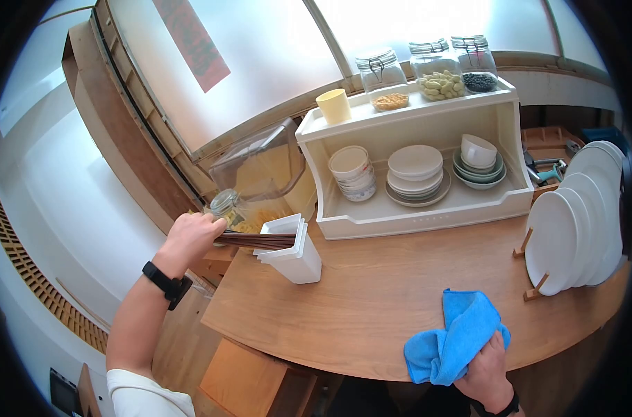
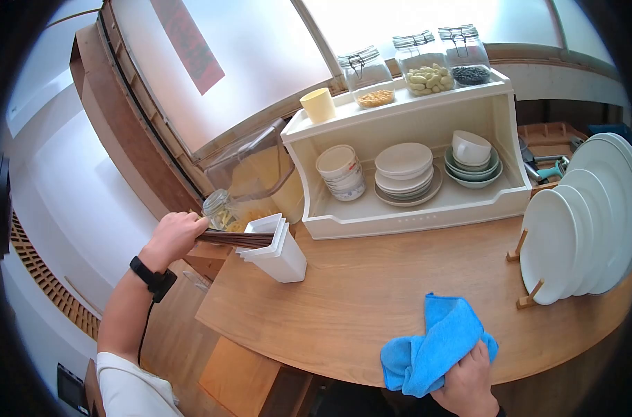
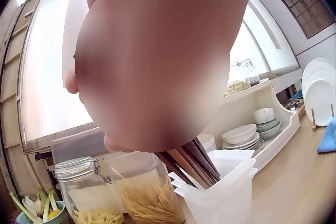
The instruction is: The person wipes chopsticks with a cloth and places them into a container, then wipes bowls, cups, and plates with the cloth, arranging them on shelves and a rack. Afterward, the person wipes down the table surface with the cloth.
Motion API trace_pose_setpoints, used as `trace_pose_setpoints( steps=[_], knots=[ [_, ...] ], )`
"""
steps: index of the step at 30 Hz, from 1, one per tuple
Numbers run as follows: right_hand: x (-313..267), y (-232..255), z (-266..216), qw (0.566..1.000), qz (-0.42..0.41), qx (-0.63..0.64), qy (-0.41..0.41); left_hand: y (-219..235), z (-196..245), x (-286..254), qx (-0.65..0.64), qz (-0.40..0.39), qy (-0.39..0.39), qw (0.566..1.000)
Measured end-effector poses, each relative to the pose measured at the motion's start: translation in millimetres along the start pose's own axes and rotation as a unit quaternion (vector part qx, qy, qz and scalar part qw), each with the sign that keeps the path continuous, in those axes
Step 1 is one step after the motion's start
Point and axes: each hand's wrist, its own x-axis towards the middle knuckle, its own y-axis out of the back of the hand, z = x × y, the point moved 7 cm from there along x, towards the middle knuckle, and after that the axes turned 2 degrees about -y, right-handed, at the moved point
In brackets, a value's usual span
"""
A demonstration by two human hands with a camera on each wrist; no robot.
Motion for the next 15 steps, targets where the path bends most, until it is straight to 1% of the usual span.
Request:
trace_pose_setpoints(
  steps=[1,2,4,5,7,8,10,11,13,14,15],
  knots=[
    [1,1,-2,1.000,0.000,0.000,0.002,2,3,5,0.017,0.014,-0.018,1.000],
    [1,1,-2,1.000,0.005,0.003,-0.009,3,4,7,0.018,0.014,-0.017,1.000],
    [0,2,1,1.000,0.010,0.004,-0.022,1,7,15,0.058,-0.008,-0.019,0.998],
    [0,1,2,1.000,0.008,0.010,-0.020,4,10,19,0.057,-0.006,-0.020,0.998],
    [0,0,2,1.000,0.006,0.017,-0.016,15,14,24,0.116,0.027,-0.036,0.992],
    [0,1,2,1.000,0.005,0.016,-0.019,15,14,28,0.116,0.028,-0.035,0.992],
    [-1,-1,3,1.000,0.002,0.017,-0.022,18,9,33,0.140,0.070,0.006,0.988],
    [-1,-1,3,1.000,0.001,0.011,-0.017,13,9,34,0.140,0.069,0.006,0.988],
    [-2,-2,3,1.000,0.000,0.005,-0.012,1,1,38,0.081,0.063,0.039,0.994],
    [-2,-2,3,1.000,0.001,0.002,-0.013,-4,-1,37,0.081,0.063,0.038,0.994],
    [-2,-1,3,1.000,0.001,-0.002,-0.015,-9,-7,36,0.029,0.070,0.066,0.995]
  ],
)
